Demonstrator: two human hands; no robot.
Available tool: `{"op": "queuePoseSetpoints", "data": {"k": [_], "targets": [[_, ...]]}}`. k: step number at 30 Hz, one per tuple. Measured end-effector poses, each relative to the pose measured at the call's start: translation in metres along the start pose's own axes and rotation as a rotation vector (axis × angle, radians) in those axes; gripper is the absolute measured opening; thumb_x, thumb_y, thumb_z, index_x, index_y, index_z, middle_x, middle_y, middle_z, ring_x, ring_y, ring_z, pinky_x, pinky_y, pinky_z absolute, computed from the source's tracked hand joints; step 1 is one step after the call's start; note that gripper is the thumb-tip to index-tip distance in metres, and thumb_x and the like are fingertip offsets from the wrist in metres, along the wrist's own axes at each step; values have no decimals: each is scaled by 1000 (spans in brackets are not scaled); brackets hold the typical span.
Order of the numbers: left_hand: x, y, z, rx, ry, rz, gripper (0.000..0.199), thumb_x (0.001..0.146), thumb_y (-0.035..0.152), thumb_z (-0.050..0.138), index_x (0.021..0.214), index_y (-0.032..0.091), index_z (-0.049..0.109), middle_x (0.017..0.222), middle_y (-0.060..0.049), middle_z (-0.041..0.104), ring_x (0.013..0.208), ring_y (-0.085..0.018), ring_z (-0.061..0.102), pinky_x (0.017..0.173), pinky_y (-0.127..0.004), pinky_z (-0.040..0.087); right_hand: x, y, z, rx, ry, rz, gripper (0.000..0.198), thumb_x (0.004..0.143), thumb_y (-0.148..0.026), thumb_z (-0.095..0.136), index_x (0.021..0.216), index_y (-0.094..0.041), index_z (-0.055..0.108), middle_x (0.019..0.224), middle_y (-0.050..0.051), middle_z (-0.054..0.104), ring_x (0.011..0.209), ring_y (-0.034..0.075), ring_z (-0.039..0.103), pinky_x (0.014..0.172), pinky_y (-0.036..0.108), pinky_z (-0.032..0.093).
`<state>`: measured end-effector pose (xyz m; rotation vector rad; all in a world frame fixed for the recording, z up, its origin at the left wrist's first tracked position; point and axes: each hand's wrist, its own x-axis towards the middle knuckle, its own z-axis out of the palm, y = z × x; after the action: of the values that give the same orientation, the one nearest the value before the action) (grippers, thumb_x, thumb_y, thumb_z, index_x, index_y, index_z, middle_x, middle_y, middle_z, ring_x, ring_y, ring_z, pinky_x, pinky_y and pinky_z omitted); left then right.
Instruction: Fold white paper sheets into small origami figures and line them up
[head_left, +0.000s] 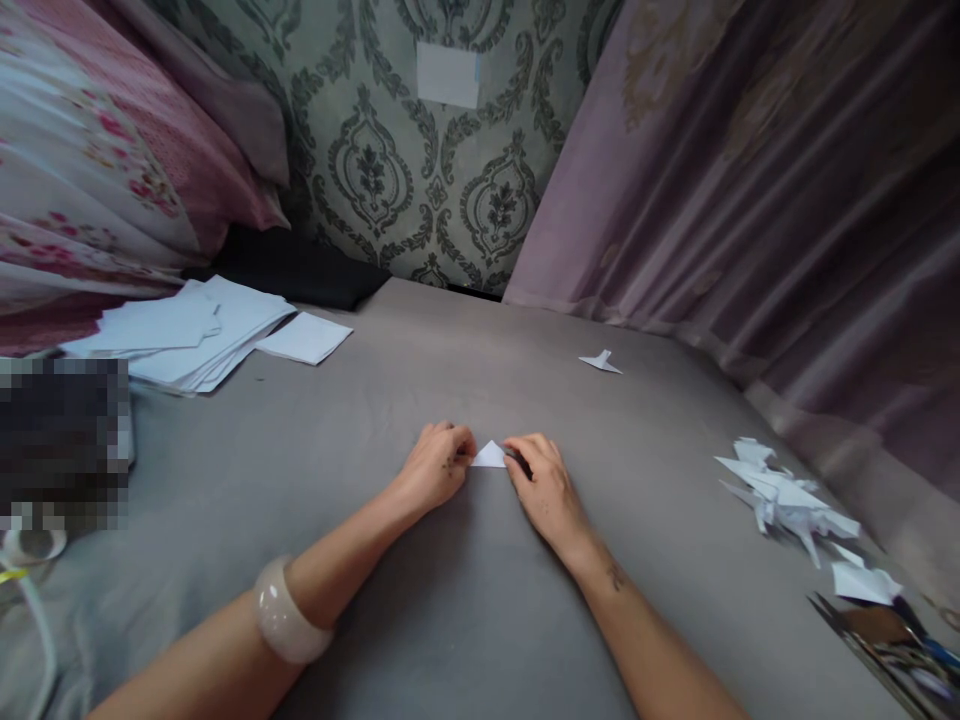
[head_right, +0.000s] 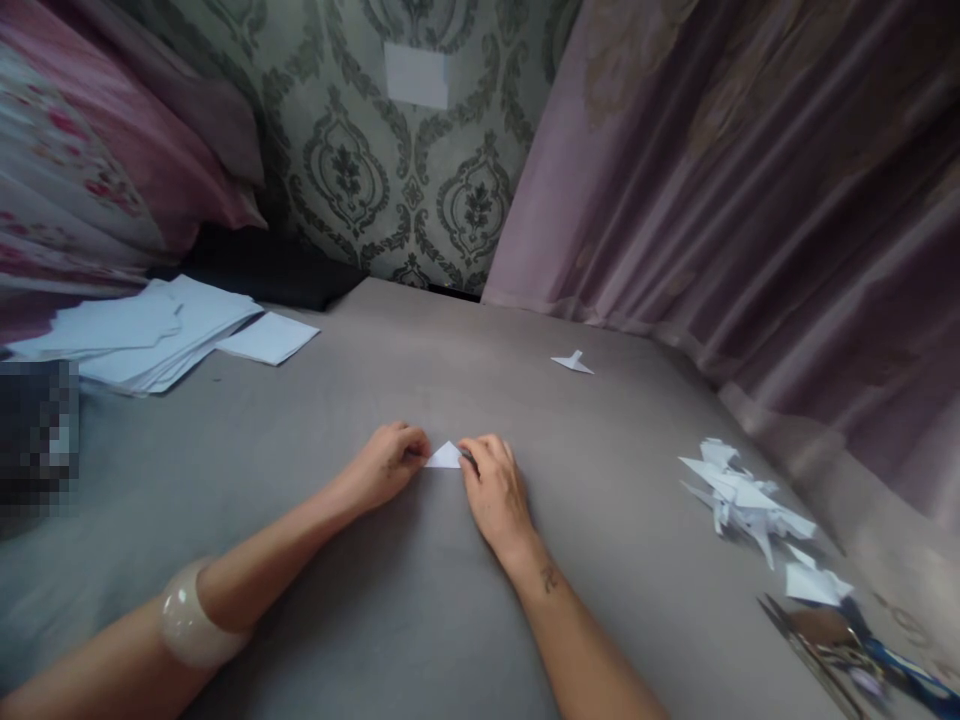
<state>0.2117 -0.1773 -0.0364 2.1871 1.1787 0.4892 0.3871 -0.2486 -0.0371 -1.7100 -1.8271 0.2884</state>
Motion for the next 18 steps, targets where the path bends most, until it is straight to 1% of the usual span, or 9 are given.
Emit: {"op": "queuePoseSetpoints", "data": {"k": [3,6,11,13,16,18], "targets": [[0,0,-1,-5,-6,26,21,74,6,51,82,17,67,80,-5,60,78,-17,53,75,-30,41,-2,-3,0,-43,-72,-67,35,91,-13,44,114,-29,64,95,5,58,93,19,52,85,32,45],[-1,0,-2,-6,-8,32,23,75,5,50,83,18,68,81,-5,62,78,-17,54,74,-29,41,-3,-5,-1,-109,-134,-91,42,90,-10,43,118,-34,63,95,5,55,89,18,52,80,30,45],[0,1,-6,-13,-12,47,26,71,3,48,80,17,69,78,-4,64,75,-16,54,71,-26,41,-3,-9,-5,-176,-180,-123,37,93,-17,44,118,-38,63,94,4,54,86,18,50,78,29,42],[1,1,-8,-47,-26,31,28,71,4,46,80,16,69,73,-3,64,70,-15,54,67,-25,41,-3,-12,-6,-210,-187,-144,37,94,-18,44,118,-39,62,94,5,54,87,18,50,78,29,41],[3,1,-11,-125,-53,-51,28,76,9,42,82,15,70,64,-2,61,60,-13,52,58,-23,38,-5,-14,-8,-286,-197,-162,41,94,-14,42,122,-39,59,98,5,54,88,18,49,79,29,40],[3,1,-9,-138,-27,-51,27,79,12,42,82,14,69,64,-2,60,61,-13,52,58,-24,39,-7,-16,-9,-332,-203,-167,46,92,-11,42,126,-38,56,100,6,54,89,19,49,79,30,39]]}}
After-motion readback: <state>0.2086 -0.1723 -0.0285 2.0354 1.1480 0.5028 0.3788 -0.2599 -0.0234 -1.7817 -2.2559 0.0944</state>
